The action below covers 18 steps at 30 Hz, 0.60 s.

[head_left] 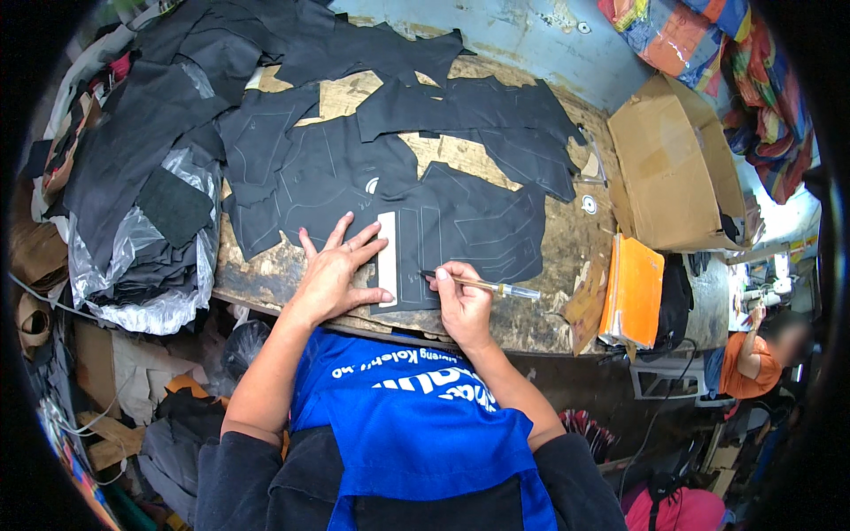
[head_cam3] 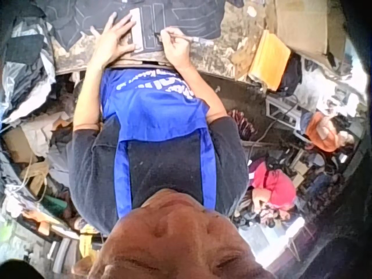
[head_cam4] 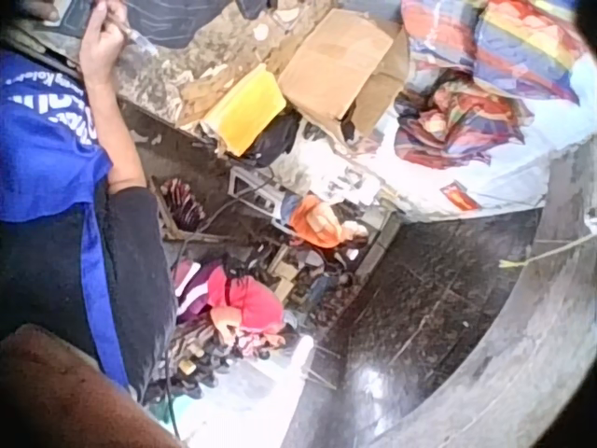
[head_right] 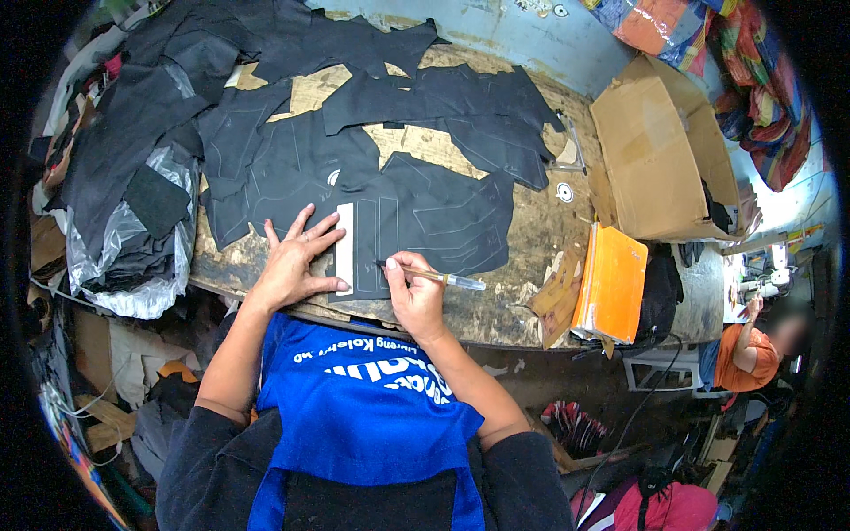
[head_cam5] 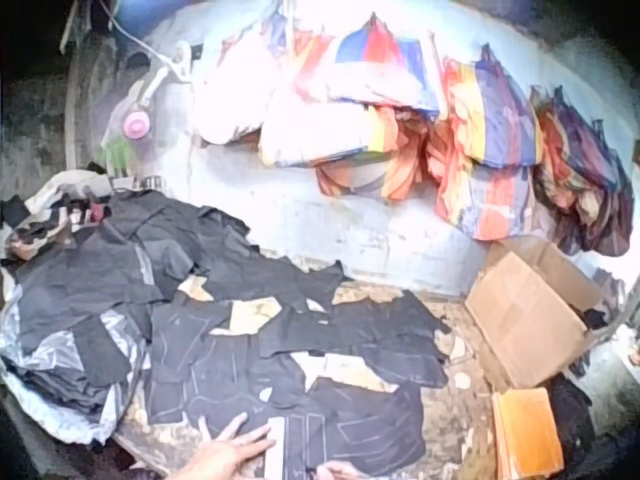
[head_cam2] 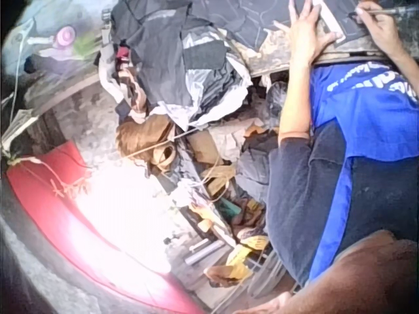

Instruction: The person marks black fabric pieces on a wooden table using a pen and a small wooden template. They repeatedly position the template, trace outlines, and move the fabric to mark multiple pieces.

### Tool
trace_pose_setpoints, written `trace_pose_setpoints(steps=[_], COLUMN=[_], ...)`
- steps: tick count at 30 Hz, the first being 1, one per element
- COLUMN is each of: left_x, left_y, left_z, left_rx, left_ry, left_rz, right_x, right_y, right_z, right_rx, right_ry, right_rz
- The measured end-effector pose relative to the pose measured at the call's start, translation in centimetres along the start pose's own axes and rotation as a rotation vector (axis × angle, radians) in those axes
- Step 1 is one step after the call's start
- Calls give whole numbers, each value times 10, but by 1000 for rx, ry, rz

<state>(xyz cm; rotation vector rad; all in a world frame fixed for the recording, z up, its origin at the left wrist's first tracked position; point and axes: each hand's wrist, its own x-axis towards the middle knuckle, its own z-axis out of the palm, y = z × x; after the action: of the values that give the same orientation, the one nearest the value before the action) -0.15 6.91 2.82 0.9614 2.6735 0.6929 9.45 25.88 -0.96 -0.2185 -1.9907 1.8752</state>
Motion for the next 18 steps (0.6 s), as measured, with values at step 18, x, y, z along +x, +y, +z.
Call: trace_pose_setpoints(steps=[18], left_x=[0], left_y=[-2], left_z=[0], left_rx=[9], left_ry=[-22], left_rz=[11], right_x=[5], right_y=[-22], right_z=[6], right_rx=[-213], right_ry=[-241], right_rz=[-121])
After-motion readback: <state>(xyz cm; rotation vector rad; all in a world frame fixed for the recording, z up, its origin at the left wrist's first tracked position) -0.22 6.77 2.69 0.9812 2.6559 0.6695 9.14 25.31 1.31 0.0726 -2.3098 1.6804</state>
